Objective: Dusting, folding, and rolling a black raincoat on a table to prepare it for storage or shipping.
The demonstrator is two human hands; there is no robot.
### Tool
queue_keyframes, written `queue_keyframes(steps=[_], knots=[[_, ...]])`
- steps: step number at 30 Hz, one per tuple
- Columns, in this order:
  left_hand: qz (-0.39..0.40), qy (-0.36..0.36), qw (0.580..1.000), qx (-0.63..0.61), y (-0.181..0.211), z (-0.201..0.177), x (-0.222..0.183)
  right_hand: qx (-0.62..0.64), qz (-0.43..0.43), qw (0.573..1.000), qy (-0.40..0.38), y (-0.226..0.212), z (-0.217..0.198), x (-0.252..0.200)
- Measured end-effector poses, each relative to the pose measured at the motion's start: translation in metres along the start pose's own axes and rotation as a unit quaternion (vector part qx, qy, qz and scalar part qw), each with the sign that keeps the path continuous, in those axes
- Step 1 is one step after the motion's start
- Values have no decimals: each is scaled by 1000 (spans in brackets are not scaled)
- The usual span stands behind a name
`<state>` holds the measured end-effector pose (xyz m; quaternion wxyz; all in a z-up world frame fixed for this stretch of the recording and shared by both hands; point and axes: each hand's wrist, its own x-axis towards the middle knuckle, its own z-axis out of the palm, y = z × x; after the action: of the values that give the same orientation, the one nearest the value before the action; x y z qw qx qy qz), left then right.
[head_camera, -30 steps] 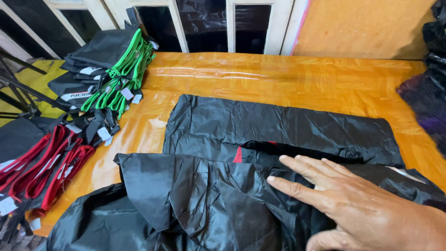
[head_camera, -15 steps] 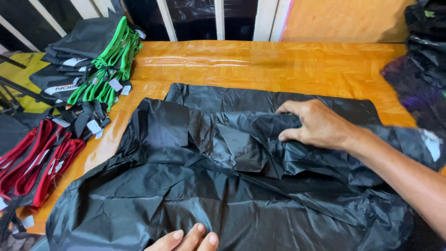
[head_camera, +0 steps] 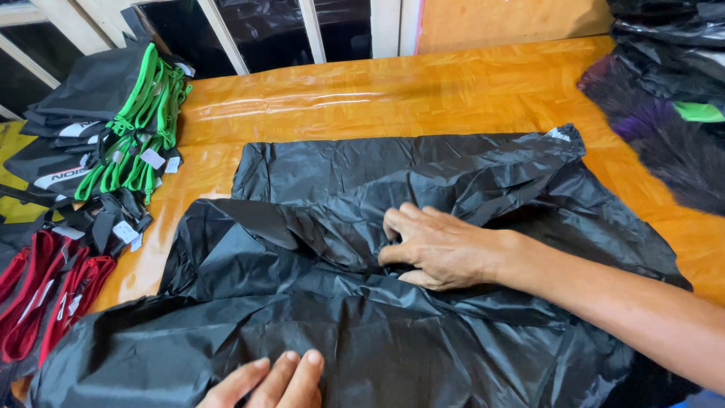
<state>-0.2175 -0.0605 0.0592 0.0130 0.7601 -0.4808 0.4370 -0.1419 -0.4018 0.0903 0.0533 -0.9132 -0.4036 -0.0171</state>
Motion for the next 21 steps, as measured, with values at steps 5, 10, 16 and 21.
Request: queue_keyframes(steps=[5,10,16,21], knots=[[68,-19,986,-152,-67,-21,129,163,52,973,-152,8,12,6],[9,-293,889,-351,-122,36,156,166,177,966,-91,45,-12,-13],[-9,-334,865,-373,-137,76,154,-25,332,902,-274,65,-29,-71],[69,-305,876,-366,-136,81,115,16,320,927,-197,91,-35,-99]])
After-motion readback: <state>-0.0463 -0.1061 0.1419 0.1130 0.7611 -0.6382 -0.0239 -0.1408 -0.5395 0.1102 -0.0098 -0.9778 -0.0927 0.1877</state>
